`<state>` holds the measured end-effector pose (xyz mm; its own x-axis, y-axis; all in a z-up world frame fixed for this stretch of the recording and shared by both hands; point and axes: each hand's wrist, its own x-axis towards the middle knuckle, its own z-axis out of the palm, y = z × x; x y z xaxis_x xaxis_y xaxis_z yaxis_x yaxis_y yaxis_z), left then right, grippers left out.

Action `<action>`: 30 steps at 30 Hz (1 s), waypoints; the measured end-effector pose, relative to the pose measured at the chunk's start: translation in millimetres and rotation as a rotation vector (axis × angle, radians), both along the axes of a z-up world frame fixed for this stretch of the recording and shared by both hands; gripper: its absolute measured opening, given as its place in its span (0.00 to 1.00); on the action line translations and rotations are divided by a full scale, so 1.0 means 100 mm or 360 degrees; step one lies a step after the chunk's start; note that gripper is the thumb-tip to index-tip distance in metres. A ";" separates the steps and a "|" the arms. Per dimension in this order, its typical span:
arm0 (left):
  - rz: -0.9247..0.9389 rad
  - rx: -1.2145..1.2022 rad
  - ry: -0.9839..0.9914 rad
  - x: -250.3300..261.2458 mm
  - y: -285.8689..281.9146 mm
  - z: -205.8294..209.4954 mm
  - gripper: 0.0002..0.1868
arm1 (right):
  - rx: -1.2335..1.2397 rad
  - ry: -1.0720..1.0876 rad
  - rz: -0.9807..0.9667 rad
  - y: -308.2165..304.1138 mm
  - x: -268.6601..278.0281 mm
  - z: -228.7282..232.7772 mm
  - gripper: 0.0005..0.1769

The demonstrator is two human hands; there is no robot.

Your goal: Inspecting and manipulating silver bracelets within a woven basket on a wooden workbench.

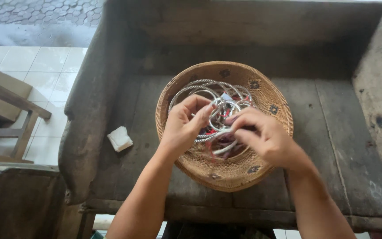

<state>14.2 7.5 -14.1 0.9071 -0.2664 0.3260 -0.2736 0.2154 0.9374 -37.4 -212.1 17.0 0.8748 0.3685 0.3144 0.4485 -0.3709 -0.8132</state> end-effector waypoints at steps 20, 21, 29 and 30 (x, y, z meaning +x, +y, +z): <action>-0.0535 0.0291 0.0122 -0.16 -0.04 0.22 0.19 | 0.0562 0.0129 -0.0459 -0.11 0.09 -0.18 0.08; -0.0640 0.0245 0.0151 -0.18 -0.05 0.24 0.16 | 0.0568 0.0110 -0.0464 -0.08 0.08 -0.17 0.08; -0.0575 0.0174 0.0152 -0.11 -0.08 0.04 0.12 | 0.0524 -0.0218 -0.0614 0.00 -0.04 0.06 0.14; -0.0567 0.0212 0.0144 -0.12 -0.08 0.08 0.12 | 0.0578 -0.0279 -0.0639 0.04 -0.08 0.08 0.15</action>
